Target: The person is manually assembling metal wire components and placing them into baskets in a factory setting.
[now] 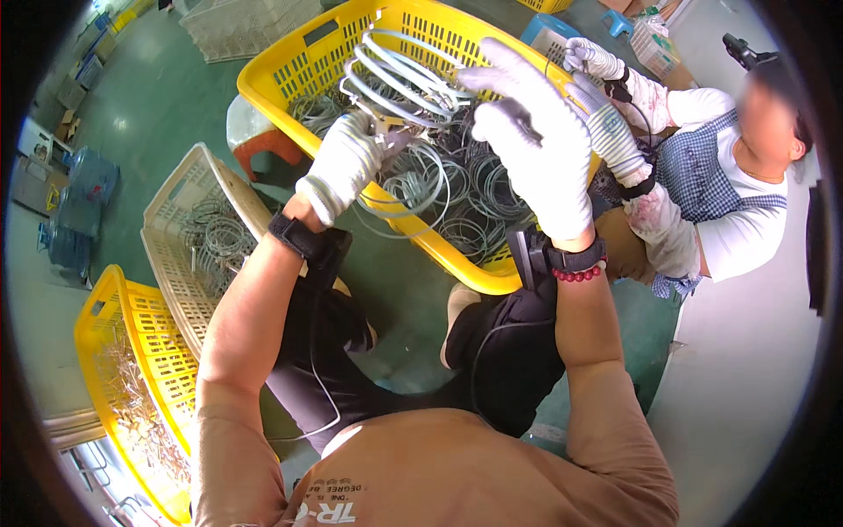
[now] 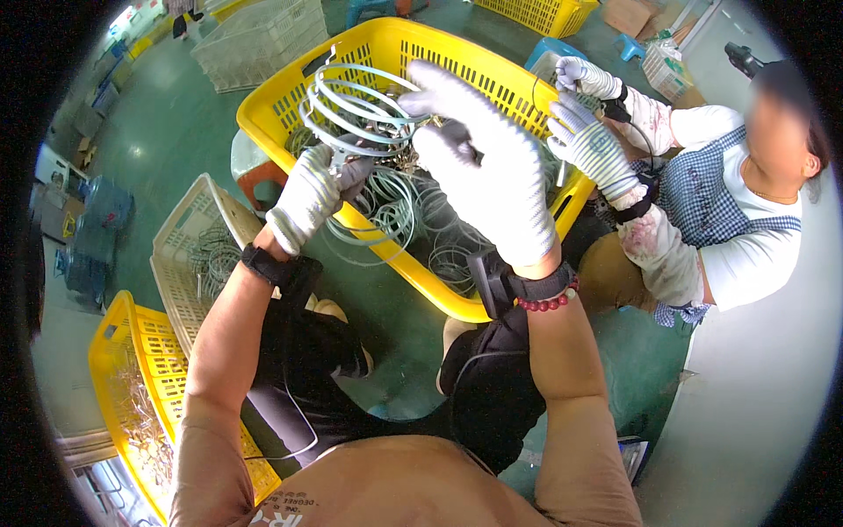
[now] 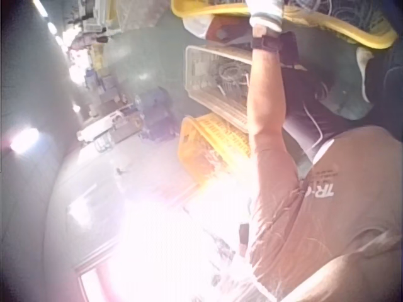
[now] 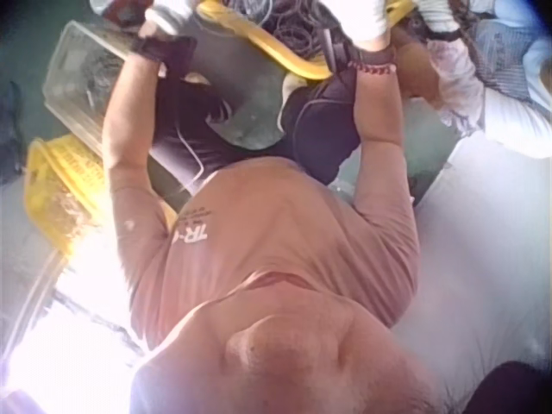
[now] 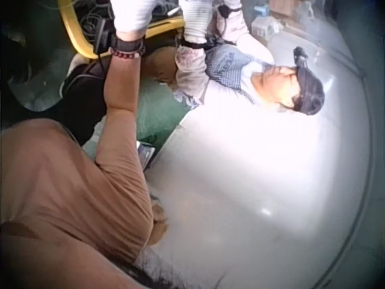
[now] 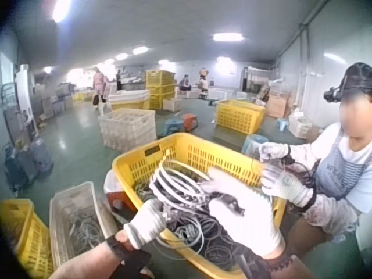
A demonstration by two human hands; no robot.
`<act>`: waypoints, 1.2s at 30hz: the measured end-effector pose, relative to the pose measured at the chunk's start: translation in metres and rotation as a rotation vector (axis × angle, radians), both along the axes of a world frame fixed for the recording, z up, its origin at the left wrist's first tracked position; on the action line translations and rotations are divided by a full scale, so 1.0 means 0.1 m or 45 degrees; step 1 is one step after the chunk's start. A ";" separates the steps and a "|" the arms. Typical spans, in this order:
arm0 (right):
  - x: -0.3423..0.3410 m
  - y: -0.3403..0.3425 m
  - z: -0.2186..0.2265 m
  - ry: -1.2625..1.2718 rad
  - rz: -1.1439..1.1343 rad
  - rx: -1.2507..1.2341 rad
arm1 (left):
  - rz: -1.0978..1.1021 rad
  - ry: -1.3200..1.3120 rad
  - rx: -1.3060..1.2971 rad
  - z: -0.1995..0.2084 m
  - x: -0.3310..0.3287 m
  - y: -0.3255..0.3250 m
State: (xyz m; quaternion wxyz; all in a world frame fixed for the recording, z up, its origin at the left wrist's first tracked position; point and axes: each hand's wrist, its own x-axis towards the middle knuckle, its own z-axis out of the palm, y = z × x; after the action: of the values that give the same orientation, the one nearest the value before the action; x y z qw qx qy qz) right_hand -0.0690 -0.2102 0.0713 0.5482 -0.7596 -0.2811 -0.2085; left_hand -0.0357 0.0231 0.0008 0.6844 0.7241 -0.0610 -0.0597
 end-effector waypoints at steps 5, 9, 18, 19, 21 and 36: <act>0.14 -0.17 -0.08 0.184 -0.154 0.210 | -0.316 0.216 -0.182 0.29 -0.23 0.03; 0.13 -0.12 -0.13 0.279 0.013 0.228 | -0.507 0.337 -0.382 0.31 -0.32 0.02; 0.21 -0.13 -0.26 0.047 0.032 0.117 | -0.639 0.490 -0.585 0.33 -0.33 -0.02; 0.21 -0.14 -0.25 0.046 0.026 0.130 | -0.630 0.464 -0.576 0.35 -0.33 -0.03; 0.19 -0.14 -0.22 0.057 -0.086 0.166 | -0.611 0.441 -0.552 0.37 -0.32 -0.02; 0.10 -0.13 -0.18 1.042 0.146 0.073 | 0.426 -0.234 -0.162 -0.08 0.08 0.09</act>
State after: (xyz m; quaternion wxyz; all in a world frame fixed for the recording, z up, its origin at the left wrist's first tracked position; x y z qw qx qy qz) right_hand -0.0594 -0.2235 0.0534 0.6466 -0.7472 -0.0759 0.1339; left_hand -0.0277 0.0317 -0.0073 0.7207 0.6818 -0.0056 0.1253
